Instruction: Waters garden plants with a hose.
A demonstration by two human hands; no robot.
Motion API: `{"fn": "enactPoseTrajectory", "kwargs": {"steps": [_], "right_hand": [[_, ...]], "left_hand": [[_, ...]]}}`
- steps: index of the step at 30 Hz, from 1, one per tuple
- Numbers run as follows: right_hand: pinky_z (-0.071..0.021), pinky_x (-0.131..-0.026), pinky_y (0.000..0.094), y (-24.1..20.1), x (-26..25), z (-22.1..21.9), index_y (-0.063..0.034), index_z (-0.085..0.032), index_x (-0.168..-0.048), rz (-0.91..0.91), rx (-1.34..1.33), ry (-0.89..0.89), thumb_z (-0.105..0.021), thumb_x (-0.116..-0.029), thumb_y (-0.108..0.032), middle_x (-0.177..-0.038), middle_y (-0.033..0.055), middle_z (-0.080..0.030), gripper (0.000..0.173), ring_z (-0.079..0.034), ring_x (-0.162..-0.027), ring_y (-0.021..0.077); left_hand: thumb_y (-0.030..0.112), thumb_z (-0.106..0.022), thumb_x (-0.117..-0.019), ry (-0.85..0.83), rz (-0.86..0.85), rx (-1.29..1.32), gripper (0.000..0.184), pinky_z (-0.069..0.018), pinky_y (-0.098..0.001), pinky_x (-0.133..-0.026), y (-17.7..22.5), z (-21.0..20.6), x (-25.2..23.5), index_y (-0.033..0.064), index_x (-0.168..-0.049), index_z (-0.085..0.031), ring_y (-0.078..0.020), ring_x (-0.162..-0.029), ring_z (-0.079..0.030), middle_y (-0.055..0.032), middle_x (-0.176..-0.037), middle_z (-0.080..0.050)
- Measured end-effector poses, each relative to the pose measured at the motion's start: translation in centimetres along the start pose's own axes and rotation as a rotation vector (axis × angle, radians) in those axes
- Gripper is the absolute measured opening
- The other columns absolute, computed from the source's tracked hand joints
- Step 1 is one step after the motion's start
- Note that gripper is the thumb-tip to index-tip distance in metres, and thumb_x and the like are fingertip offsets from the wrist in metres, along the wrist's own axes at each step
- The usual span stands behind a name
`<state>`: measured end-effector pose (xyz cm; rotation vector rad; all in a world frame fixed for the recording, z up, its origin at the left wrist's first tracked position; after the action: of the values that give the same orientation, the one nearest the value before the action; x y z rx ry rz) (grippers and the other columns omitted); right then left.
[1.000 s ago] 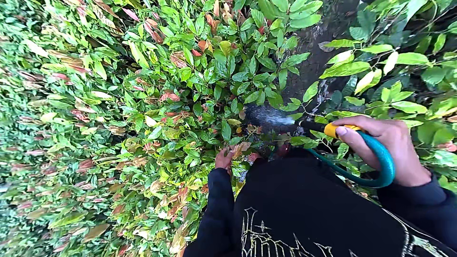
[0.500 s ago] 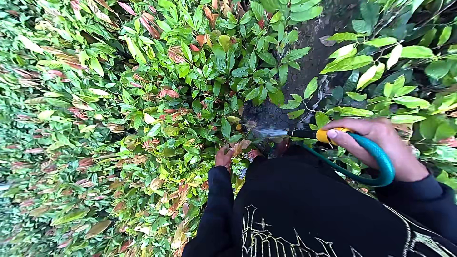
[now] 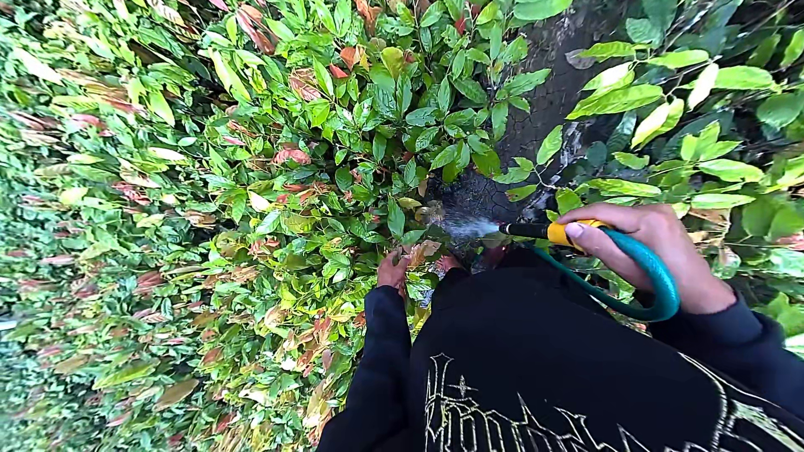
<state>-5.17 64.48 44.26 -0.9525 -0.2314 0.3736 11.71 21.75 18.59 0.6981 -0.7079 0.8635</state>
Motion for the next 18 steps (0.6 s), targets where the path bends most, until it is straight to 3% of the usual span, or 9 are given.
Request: {"fn": "enactPoseTrajectory", "kwargs": {"steps": [18], "right_hand": [[-0.049, -0.05, 0.0313, 0.81, 0.36, 0.85, -0.0176, -0.075, -0.111, -0.113, 0.008, 0.108, -0.052, -0.1023, -0.043, -0.072, -0.0024, -0.065, 0.036, -0.057, -0.055, 0.0051]], "left_hand": [[0.046, -0.063, -0.1012, 0.007, 0.018, 0.016, 0.057, -0.0451, -0.0553, -0.113, -0.61, 0.08, 0.02, 0.0113, -0.146, -0.057, -0.0349, -0.136, -0.056, -0.0221, -0.144, -0.059]]}}
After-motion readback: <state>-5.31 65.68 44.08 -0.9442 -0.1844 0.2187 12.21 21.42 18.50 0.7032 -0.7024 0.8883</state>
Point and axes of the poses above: each hand's wrist, its own x-axis away from the middle knuckle, its own z-axis out of the back of the hand, y = z × x, the point moved 8 cm from there along -x, towards the middle knuckle
